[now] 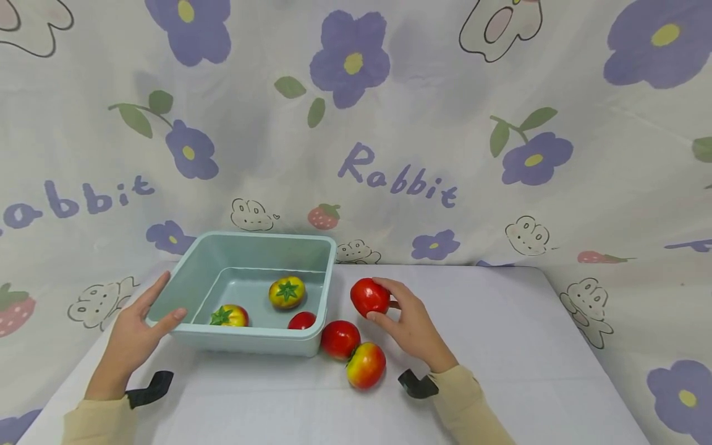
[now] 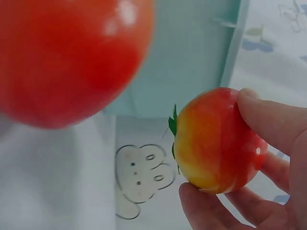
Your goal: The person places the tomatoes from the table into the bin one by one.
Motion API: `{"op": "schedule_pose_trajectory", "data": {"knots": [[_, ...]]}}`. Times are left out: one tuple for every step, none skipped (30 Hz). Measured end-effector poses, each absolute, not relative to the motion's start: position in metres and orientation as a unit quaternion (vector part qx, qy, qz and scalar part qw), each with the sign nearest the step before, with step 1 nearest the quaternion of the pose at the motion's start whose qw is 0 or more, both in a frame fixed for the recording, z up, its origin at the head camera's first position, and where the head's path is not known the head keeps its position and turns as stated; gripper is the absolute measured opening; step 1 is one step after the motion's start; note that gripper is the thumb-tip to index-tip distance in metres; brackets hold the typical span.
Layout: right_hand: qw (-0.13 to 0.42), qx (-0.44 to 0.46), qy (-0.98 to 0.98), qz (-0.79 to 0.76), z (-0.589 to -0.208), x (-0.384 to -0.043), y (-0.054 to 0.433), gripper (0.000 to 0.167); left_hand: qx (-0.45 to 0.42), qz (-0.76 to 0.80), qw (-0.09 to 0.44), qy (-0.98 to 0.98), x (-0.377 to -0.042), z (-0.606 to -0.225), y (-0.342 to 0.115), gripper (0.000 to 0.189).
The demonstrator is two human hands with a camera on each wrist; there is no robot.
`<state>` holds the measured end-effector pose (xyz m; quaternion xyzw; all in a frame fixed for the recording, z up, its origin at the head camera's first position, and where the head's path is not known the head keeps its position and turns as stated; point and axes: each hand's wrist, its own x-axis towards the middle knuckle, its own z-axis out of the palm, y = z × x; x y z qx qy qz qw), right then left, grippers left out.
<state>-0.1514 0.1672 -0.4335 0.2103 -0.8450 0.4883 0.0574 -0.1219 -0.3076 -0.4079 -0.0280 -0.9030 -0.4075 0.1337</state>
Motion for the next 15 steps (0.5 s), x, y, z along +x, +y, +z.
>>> {"op": "schedule_pose_trajectory", "data": {"knots": [[0.060, 0.210, -0.844, 0.490, -0.431, -0.151, 0.166, 0.063, -0.028, -0.408, 0.133, -0.903, -0.122, -0.408, -0.308, 0.084], [0.063, 0.209, -0.843, 0.492, -0.429, -0.151, 0.165, 0.063, -0.027, -0.408, 0.133, -0.903, -0.122, -0.408, -0.308, 0.084], [0.066, 0.210, -0.842, 0.492, -0.426, -0.150, 0.163, 0.064, -0.027, -0.408, 0.133, -0.903, -0.122, -0.408, -0.308, 0.084], [0.071, 0.210, -0.842, 0.492, -0.424, -0.150, 0.162, 0.064, -0.026, -0.407, 0.133, -0.904, -0.122, -0.408, -0.308, 0.084], [0.074, 0.210, -0.841, 0.493, -0.422, -0.149, 0.160, 0.064, -0.026, -0.406, 0.132, -0.904, -0.122, -0.408, -0.308, 0.084], [0.078, 0.211, -0.841, 0.493, -0.420, -0.149, 0.159, 0.064, -0.026, -0.407, 0.132, -0.904, -0.122, -0.408, -0.308, 0.085], [0.081, 0.211, -0.840, 0.494, -0.419, -0.149, 0.158, 0.064, -0.026, -0.406, 0.132, -0.904, -0.122, -0.409, -0.308, 0.084], [0.084, 0.211, -0.839, 0.494, -0.417, -0.149, 0.157, 0.064, -0.026, -0.406, 0.132, -0.904, -0.122, -0.409, -0.308, 0.084], [0.088, 0.212, -0.838, 0.495, -0.416, -0.150, 0.155, 0.063, -0.027, -0.406, 0.132, -0.904, -0.122, -0.408, -0.308, 0.084], [0.091, 0.214, -0.836, 0.497, -0.415, -0.150, 0.154, 0.063, -0.027, -0.406, 0.133, -0.904, -0.122, -0.408, -0.308, 0.084], [0.094, 0.216, -0.834, 0.499, -0.413, -0.150, 0.153, 0.063, -0.028, -0.407, 0.133, -0.903, -0.122, -0.409, -0.307, 0.084], [0.098, 0.219, -0.832, 0.500, -0.412, -0.150, 0.151, 0.063, -0.029, -0.406, 0.134, -0.903, -0.122, -0.409, -0.308, 0.084], [0.101, 0.222, -0.830, 0.502, -0.410, -0.151, 0.150, 0.063, -0.029, -0.405, 0.134, -0.904, -0.122, -0.409, -0.308, 0.084], [0.105, 0.226, -0.827, 0.504, -0.409, -0.151, 0.148, 0.063, -0.029, -0.405, 0.134, -0.904, -0.122, -0.409, -0.308, 0.084], [0.108, 0.229, -0.825, 0.506, -0.407, -0.151, 0.146, 0.063, -0.029, -0.405, 0.135, -0.904, -0.122, -0.409, -0.308, 0.084]]}}
